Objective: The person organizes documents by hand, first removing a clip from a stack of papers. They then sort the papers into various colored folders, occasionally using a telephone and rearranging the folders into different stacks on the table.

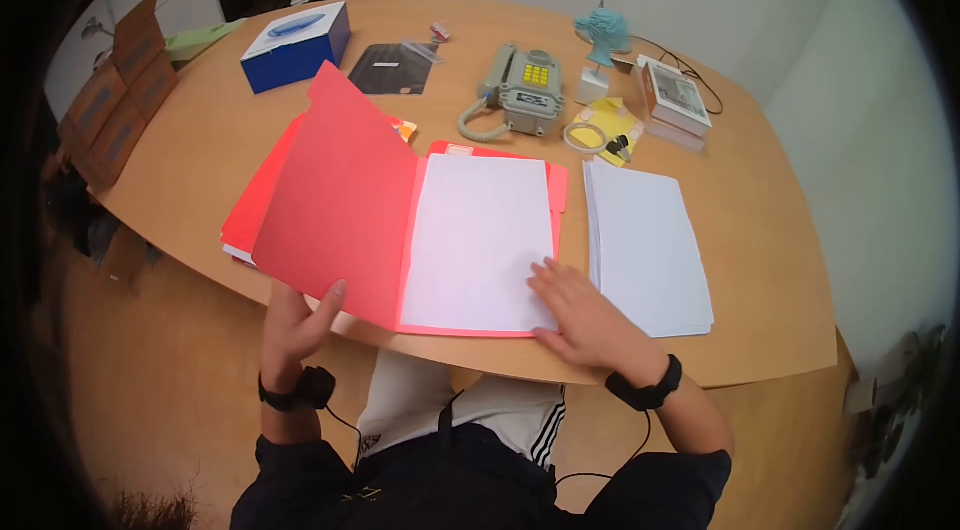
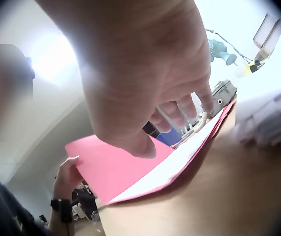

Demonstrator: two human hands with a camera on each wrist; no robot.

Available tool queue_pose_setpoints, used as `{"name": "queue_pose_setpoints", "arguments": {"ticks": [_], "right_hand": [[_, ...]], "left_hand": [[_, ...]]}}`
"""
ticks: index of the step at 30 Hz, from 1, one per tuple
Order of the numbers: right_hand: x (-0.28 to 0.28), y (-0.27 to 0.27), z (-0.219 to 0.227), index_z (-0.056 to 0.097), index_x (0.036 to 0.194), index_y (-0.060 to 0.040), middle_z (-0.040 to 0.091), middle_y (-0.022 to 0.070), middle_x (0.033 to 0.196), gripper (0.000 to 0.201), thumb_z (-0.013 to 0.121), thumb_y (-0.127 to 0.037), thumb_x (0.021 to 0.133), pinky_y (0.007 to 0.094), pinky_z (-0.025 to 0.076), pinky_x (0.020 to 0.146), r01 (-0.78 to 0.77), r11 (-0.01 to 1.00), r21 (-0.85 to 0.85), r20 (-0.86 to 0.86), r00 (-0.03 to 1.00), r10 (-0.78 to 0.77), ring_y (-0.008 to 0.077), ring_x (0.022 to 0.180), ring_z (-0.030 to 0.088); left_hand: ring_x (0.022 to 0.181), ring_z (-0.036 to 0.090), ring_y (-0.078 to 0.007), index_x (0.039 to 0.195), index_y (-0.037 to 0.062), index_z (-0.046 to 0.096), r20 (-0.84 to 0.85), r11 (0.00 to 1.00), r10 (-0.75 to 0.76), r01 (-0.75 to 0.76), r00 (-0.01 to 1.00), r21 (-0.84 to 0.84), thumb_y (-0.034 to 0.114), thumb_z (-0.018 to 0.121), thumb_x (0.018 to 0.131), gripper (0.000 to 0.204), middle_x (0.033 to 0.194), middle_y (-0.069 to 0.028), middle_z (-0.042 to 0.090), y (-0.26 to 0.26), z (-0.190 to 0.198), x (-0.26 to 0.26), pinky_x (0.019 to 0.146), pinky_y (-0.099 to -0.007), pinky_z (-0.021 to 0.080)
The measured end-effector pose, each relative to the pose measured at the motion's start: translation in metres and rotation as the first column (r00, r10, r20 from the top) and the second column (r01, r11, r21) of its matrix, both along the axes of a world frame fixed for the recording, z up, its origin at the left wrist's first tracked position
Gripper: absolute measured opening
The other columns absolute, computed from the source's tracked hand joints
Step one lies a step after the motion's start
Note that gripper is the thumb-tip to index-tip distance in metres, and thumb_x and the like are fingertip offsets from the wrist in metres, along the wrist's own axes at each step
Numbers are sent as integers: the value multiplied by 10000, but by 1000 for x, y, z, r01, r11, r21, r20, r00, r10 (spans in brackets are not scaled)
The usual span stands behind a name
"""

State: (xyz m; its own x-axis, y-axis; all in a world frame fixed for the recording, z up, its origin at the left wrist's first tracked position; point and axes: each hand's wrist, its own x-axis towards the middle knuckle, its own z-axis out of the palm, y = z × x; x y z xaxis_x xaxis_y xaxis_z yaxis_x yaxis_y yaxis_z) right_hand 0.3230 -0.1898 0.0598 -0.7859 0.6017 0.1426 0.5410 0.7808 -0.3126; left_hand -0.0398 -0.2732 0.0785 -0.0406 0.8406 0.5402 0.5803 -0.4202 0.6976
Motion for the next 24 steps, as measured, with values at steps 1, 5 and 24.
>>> {"name": "queue_pose_setpoints", "arguments": {"ticks": [1, 5, 24], "right_hand": [[-4, -5, -6, 451, 1369, 53, 432, 266, 1445, 581, 638, -228, 895, 489, 310, 1149, -26, 1000, 3, 58, 998, 26, 410, 1370, 393], [-14, -17, -22, 425, 1406, 53, 406, 278, 1466, 635, 590, -336, 932, 522, 265, 1163, -44, 998, 40, 157, 987, 38, 423, 1389, 362], [14, -75, -37, 630, 1156, -8, 618, 151, 1265, 368, 588, -115, 807, 520, 441, 1035, -175, 901, 396, 168, 979, 117, 319, 1194, 578]], "left_hand": [[875, 621, -376, 1032, -38, 612, -60, 997, -21, 25, 998, 70, 20, 615, 855, 186, 944, -197, 641, 6, -8, 8, 793, -407, 483], [820, 577, -422, 1010, -34, 575, -172, 998, -12, 23, 985, 60, -8, 535, 897, 122, 902, -227, 589, 19, -40, 29, 745, -452, 463], [1276, 504, -403, 1374, -81, 471, -495, 985, 166, -117, 853, 129, -178, 487, 734, 648, 1363, -257, 529, 22, -17, 47, 1066, -461, 421]]}}
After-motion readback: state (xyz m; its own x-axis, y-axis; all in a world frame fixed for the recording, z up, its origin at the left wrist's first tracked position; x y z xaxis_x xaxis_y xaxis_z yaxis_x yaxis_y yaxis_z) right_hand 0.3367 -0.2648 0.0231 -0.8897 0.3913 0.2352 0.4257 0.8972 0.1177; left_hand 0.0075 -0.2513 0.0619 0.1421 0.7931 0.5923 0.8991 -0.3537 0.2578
